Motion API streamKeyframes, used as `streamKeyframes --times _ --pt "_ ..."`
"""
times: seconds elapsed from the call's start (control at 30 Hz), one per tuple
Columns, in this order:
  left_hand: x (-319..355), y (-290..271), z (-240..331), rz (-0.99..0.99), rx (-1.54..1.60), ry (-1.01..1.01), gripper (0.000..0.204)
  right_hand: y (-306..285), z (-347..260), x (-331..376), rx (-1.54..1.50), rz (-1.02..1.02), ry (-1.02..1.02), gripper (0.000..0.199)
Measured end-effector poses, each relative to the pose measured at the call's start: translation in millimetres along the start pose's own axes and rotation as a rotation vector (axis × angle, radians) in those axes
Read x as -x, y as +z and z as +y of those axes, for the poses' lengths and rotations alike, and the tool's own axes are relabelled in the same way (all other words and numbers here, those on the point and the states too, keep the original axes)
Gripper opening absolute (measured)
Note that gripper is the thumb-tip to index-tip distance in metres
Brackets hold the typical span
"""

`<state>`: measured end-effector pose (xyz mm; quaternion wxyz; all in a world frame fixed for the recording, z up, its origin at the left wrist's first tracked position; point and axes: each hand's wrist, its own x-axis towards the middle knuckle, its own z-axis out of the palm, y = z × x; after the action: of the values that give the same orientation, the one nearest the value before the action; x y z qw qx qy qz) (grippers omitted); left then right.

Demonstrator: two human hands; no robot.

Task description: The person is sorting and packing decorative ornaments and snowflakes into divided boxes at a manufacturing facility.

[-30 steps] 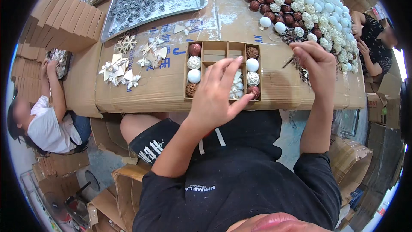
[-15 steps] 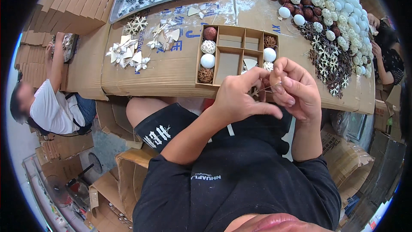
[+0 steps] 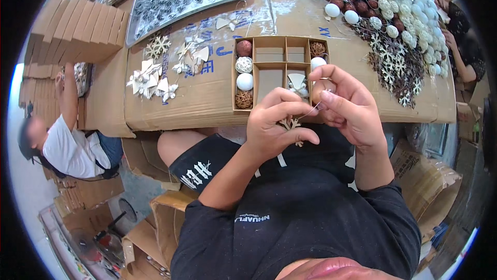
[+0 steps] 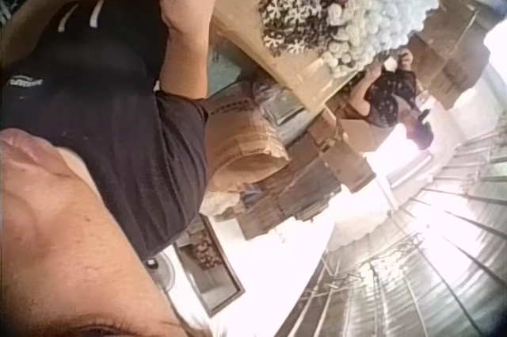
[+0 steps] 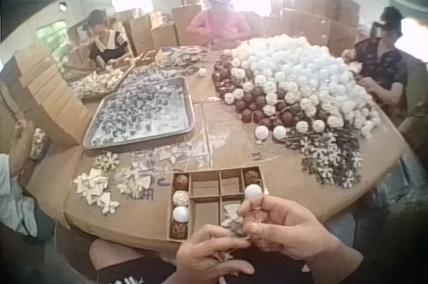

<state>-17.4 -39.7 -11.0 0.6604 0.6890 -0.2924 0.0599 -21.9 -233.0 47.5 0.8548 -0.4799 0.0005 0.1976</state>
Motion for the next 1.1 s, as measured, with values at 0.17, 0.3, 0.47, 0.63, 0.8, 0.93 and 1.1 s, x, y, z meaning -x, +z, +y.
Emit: streamKeyframes --times 0.17,0.3,0.47,0.63,0.8,0.93,1.1 --pt "2 -4 -1 -0.215 0.731 -0.289 0.024 -7 3 -1 0.037 -0.06 0.054 0.033" --pt "6 -2 -1 -0.36 0.998 -0.43 0.022 -12 5 0 0.1 -0.161 0.033 0.03" --pt "-2 26 6 -0.414 1.209 -0.462 0.086 -15 0 -1 0.247 -0.06 -0.064 0.023" --pt "-11 42 10 -0.32 1.275 -0.354 0.087 -53 -13 -7 0.859 0.264 -0.257 0.014" --pt "-11 22 4 -0.274 1.329 -0.33 0.072 -154 -36 -10 1.556 1.049 -0.13 0.029" --pt "-6 23 -14 -0.339 1.224 -0.206 0.043 -195 -37 -3 1.438 1.021 -0.061 0.031" --pt "-5 21 -8 -0.41 1.153 -0.308 0.069 -195 -40 -6 1.358 0.936 -0.064 0.032"
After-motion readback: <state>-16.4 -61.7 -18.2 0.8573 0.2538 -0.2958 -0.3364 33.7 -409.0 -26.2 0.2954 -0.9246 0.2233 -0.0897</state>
